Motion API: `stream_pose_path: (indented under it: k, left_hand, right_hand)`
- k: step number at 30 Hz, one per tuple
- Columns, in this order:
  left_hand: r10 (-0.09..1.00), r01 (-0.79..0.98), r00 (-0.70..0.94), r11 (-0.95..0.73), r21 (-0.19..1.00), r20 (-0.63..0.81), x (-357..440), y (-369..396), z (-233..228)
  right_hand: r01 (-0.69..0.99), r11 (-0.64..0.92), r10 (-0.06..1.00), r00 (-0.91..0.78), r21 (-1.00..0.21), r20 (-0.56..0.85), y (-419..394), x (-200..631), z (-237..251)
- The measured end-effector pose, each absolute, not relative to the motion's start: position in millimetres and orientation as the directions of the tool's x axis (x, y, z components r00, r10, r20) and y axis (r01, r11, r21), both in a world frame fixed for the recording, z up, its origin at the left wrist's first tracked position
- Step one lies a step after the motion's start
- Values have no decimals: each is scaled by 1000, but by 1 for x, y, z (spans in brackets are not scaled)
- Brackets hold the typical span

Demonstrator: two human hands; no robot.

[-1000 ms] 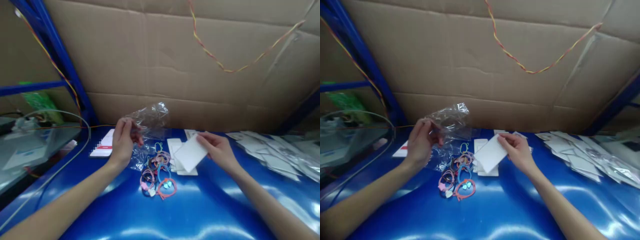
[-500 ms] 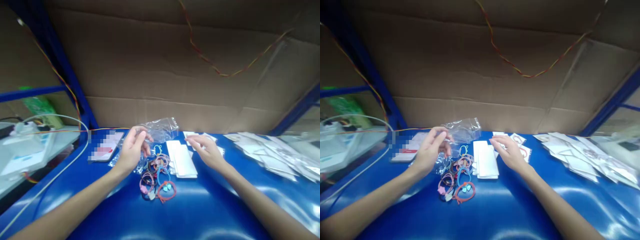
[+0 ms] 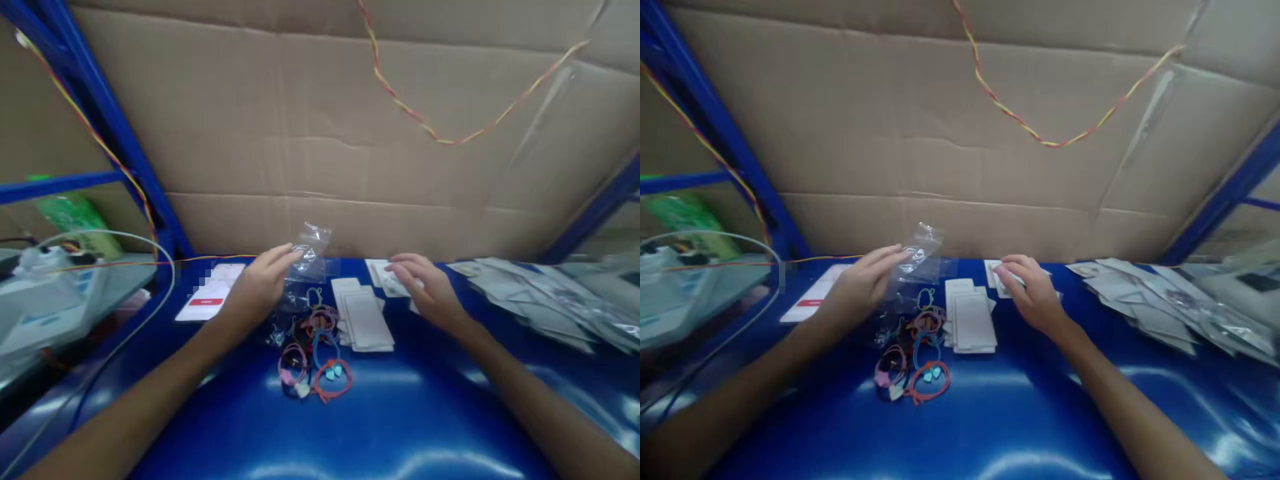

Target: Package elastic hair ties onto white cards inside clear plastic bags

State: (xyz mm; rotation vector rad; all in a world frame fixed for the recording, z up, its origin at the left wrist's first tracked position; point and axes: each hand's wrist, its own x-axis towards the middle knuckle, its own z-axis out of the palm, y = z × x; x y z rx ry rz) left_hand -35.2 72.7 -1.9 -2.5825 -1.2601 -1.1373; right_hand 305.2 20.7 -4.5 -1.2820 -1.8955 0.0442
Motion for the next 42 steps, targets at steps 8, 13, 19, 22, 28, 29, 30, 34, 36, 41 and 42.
stream_pose_path:
  k: [8, 13, 19, 22, 28, 29, 30, 34, 36, 41, 42]
  left_hand:
    - [700, 804, 492, -593, 37, 518, -29, 76, -13]
    - [614, 762, 540, -647, -25, 576, -23, 61, -3]
    - [511, 674, 559, -739, 2, 652, -18, 47, 2]
    - [473, 656, 542, -754, 2, 695, -18, 43, 5]
    - [442, 629, 533, -777, 11, 722, -16, 39, 5]
    - [444, 623, 529, -782, 24, 723, -15, 38, 4]
    - [447, 615, 523, -787, 41, 725, -14, 36, 4]
    - [560, 573, 453, -779, 254, 694, -5, 26, -1]
    - [702, 515, 381, -702, 492, 602, 1, 19, -2]
    - [864, 189, 420, -383, 904, 278, 13, 7, 0]
    - [868, 178, 439, -338, 924, 233, 13, 6, 0]
  right_hand:
    - [924, 300, 874, -167, -237, 457, 38, 339, -13]
    - [938, 305, 923, -248, -166, 295, 39, 339, -23]
    - [961, 254, 943, -221, -111, 250, 38, 340, -20]
    - [958, 257, 925, -207, -125, 317, 39, 339, -16]
    - [944, 202, 810, -12, -260, 586, 31, 332, -1]
    - [934, 200, 790, 25, -295, 612, 28, 330, 2]
    - [910, 213, 781, 61, -357, 621, 24, 327, 4]
    - [480, 336, 896, 101, -810, 432, 9, 305, 9]
    - [215, 315, 947, -13, -924, 320, 3, 289, 8]
    - [-35, 156, 944, -290, -987, 160, -14, 251, -3]
    - [-69, 120, 941, -312, -990, 135, -16, 246, -5]
